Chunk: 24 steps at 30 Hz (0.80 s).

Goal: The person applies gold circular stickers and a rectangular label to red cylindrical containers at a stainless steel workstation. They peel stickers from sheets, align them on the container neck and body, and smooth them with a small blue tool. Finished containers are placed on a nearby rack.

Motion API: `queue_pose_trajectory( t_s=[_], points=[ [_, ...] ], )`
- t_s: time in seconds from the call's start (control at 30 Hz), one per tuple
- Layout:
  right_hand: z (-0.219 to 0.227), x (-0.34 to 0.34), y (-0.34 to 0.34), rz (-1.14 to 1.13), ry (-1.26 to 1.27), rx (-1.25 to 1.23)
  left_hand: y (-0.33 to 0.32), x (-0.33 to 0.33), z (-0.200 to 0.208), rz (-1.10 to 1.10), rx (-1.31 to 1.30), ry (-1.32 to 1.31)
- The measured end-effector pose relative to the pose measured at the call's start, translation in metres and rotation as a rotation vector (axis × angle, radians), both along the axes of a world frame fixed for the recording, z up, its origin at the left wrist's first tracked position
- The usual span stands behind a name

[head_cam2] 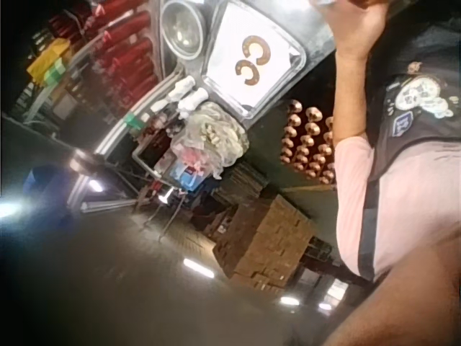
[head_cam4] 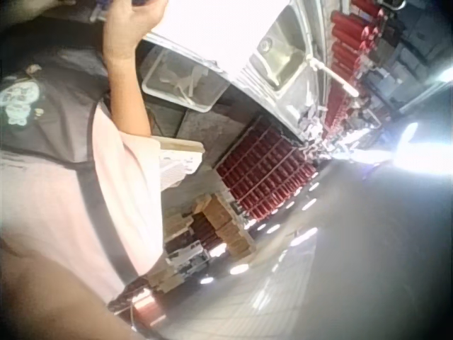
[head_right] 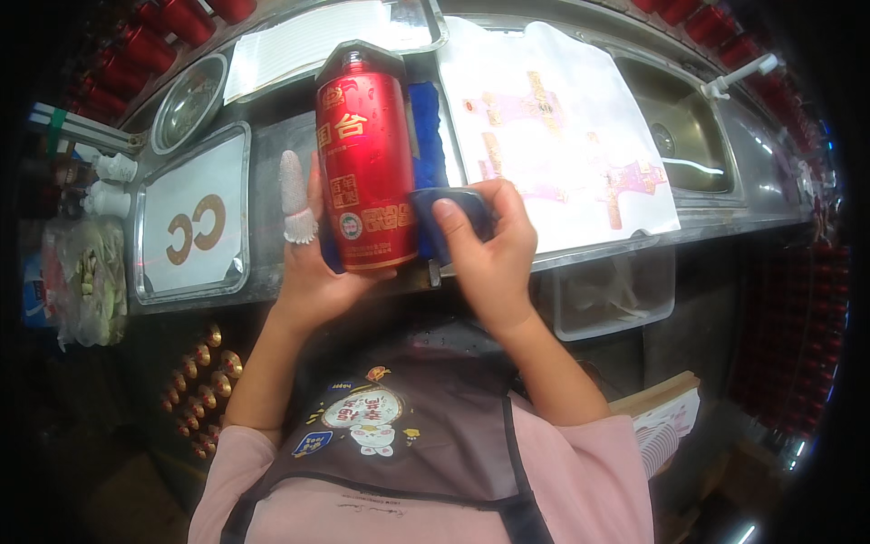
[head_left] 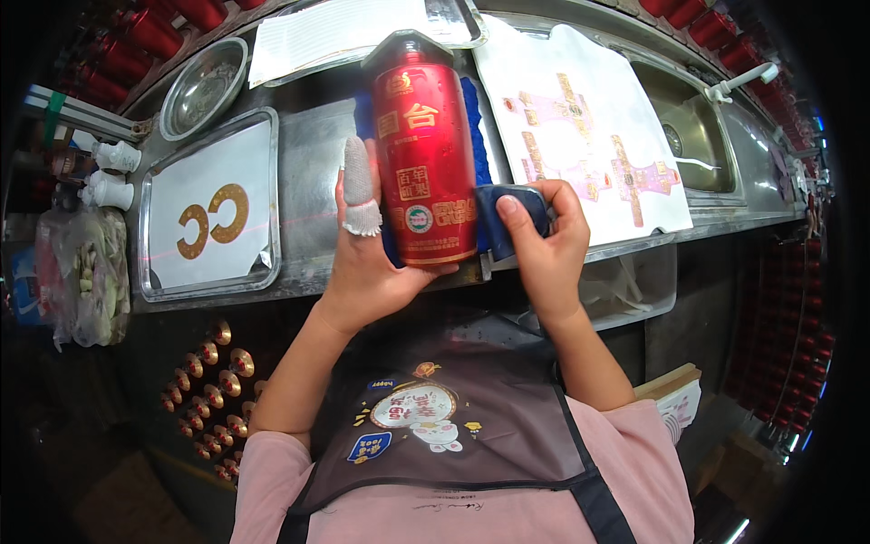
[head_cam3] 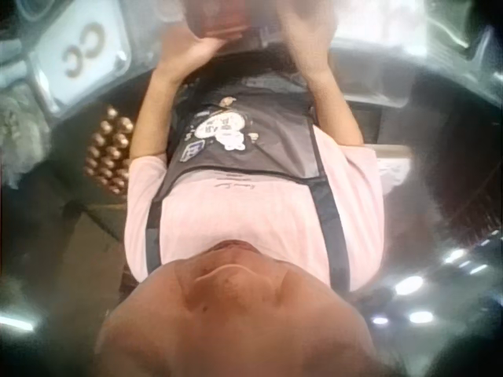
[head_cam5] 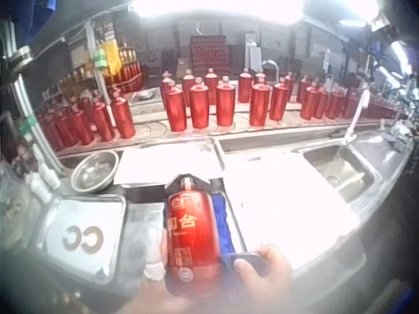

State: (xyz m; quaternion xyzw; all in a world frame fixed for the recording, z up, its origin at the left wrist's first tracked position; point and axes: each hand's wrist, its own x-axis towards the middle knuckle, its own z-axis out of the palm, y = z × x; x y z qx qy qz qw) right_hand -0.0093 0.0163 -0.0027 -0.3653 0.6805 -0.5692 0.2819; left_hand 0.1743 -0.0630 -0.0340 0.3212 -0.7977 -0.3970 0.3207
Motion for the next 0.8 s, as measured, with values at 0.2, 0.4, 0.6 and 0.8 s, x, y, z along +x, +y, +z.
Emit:
queue_pose_trajectory(
  t_s=[0.2,0.4,0.6,0.8],
  points=[
    [0.002,0.004,0.008,0.117,0.238,-0.173,-0.006,0.007,-0.008,-0.033,0.087,-0.103],
    [-0.002,0.003,0.003,-0.034,0.052,0.037,-0.007,0.007,-0.009,-0.038,0.044,-0.036],
    [0.008,0.003,0.003,0.041,0.237,-0.142,-0.003,0.009,-0.012,-0.053,0.078,-0.134],
    [0.024,0.021,-0.001,0.195,0.515,-0.382,-0.001,0.011,-0.014,-0.019,0.1,-0.15]
  ],
)
